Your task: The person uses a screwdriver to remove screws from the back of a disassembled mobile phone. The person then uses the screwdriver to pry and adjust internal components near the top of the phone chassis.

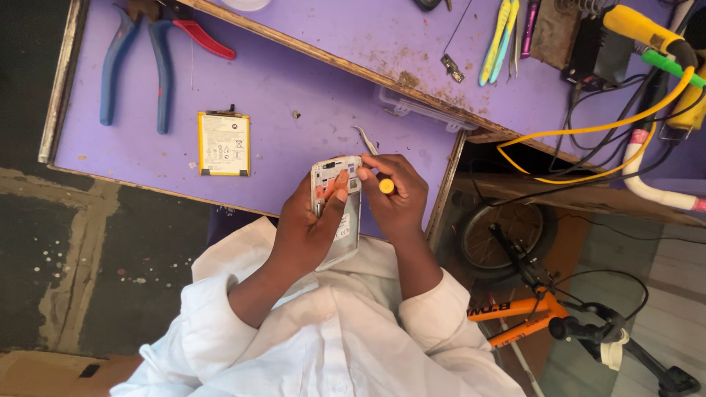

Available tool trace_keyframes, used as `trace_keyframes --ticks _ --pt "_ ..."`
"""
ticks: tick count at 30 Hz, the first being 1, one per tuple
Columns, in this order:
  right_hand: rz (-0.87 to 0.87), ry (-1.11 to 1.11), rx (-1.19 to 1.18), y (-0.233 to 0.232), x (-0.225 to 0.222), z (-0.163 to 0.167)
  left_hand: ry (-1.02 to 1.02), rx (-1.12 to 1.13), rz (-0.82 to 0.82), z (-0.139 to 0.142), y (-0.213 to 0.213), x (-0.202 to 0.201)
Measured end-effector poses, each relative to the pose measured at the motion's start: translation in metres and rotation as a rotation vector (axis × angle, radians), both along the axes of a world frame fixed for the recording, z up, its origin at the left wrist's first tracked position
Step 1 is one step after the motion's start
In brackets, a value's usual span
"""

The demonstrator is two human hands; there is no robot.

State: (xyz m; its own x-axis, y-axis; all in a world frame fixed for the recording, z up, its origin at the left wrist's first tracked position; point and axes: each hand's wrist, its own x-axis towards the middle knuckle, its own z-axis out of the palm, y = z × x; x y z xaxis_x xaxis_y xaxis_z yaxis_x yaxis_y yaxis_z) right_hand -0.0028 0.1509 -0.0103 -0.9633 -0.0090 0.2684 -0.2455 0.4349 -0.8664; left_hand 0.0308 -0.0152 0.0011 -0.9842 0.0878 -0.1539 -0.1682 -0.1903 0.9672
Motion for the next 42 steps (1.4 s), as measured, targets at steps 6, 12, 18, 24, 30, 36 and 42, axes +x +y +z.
trace_keyframes --ticks 6,12,18,24,30,36,42 --pt "0.024 0.000 0.068 -0.003 -0.002 -0.001 0.029 -0.046 0.024 -0.002 -0.002 -0.005" --pt "-0.082 -0.467 -0.222 -0.019 -0.012 -0.017 0.245 -0.396 0.064 0.002 -0.012 -0.016" --pt "-0.174 -0.872 -0.934 -0.027 -0.020 -0.028 0.288 -0.777 0.026 0.007 -0.018 -0.026" --pt "0.037 -0.878 -1.148 -0.029 -0.024 -0.037 0.294 -0.962 -0.121 0.007 -0.019 -0.027" --pt "-0.206 -0.842 -1.115 -0.029 -0.023 -0.040 0.188 -0.796 0.016 -0.009 -0.031 -0.027" --pt "-0.193 -0.336 0.006 -0.035 -0.019 -0.032 0.133 -0.611 0.117 -0.034 -0.065 -0.031" --pt "-0.134 -0.177 0.296 -0.048 -0.019 -0.022 0.023 -0.433 0.150 -0.042 -0.077 -0.024"
